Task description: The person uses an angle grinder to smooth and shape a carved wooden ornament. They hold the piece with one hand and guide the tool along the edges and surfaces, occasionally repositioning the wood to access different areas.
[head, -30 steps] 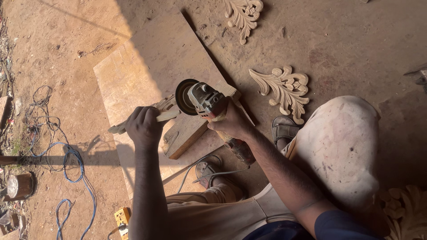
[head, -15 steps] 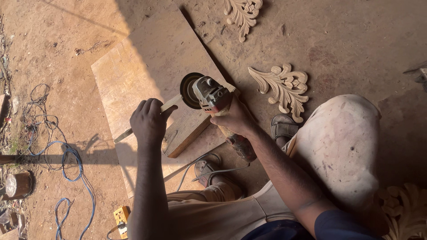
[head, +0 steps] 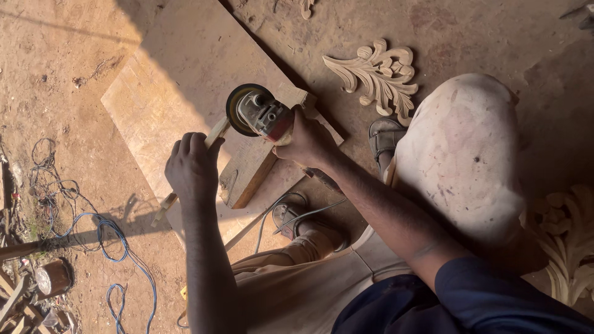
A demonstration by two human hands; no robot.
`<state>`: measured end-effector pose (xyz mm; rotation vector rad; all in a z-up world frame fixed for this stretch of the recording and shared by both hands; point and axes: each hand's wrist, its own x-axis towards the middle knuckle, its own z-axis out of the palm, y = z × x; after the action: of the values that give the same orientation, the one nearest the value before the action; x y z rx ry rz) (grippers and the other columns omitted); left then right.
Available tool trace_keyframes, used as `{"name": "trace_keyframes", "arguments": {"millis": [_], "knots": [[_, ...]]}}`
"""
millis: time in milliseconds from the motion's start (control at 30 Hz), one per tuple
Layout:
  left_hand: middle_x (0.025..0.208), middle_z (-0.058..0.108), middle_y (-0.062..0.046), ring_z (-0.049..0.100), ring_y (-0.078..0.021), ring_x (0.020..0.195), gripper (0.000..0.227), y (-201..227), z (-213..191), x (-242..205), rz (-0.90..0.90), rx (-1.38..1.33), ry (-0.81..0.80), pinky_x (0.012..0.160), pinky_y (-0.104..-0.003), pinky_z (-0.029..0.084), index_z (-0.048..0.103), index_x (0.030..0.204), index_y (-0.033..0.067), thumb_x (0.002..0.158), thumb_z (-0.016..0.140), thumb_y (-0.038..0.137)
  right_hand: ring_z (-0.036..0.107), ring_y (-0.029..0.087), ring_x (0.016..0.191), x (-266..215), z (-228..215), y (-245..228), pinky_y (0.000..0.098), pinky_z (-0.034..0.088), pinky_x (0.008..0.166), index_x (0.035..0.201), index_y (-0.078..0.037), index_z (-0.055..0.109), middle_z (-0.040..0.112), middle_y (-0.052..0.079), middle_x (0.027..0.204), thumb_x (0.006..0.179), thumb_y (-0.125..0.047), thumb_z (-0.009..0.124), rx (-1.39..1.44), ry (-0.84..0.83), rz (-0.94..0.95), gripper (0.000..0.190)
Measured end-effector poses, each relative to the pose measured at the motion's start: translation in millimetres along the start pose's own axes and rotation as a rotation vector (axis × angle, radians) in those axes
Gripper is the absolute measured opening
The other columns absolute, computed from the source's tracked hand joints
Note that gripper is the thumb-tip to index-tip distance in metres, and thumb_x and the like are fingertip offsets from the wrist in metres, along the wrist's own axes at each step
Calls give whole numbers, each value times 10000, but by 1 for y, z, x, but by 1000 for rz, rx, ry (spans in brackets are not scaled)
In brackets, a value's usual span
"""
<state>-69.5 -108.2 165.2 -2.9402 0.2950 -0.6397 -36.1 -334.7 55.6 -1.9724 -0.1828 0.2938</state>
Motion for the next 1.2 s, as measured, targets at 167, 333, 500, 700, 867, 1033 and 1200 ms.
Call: {"name": "trace_keyframes", "arguments": {"millis": [167,333,500,700,867,1033,1200], "knots": [[860,639,-28,638,-229,754,348,3,6,0,-5,39,-33,590,-374,495,595,901,107,936,815,375,739,365,944,-8,8,-11,460,612,807,1275,10,401,710,211,1021,715,-290,874,-65,-22,-32,792],[882,620,-33,640,-235,771,353,12,7,1,31,68,-12,604,-371,500,581,922,108,979,798,380,726,382,926,-12,13,-19,480,605,783,1240,20,397,683,239,1025,677,-286,908,-148,1,-99,820],[864,611,-25,633,-216,746,389,21,10,2,41,74,-37,593,-380,499,570,898,111,981,796,417,741,358,923,-12,18,-19,462,620,782,1215,-4,423,696,215,1006,702,-273,901,-145,-7,-104,751],[895,608,-22,627,-211,776,339,15,10,-2,64,101,-34,611,-358,502,570,927,114,966,795,364,739,364,904,-5,9,-10,464,617,780,1231,2,412,701,215,964,707,-273,900,-123,16,-35,767],[878,605,-6,622,-184,743,346,11,15,0,56,105,-48,580,-342,496,568,916,117,963,796,373,737,364,923,-4,6,-11,463,618,800,1237,-4,399,691,209,988,702,-276,889,-97,-14,-18,774],[886,613,-5,625,-173,753,340,11,20,0,78,102,-33,584,-332,498,575,929,118,973,790,379,743,352,939,-7,13,-14,456,623,832,1251,-4,386,676,203,1005,721,-273,875,-93,-82,-26,769],[907,651,-3,643,-172,759,344,-2,24,-4,171,68,27,576,-325,500,591,939,118,954,806,386,730,368,968,-1,16,-3,464,615,846,1248,-6,390,678,208,1051,699,-253,870,8,-78,-12,770]]}}
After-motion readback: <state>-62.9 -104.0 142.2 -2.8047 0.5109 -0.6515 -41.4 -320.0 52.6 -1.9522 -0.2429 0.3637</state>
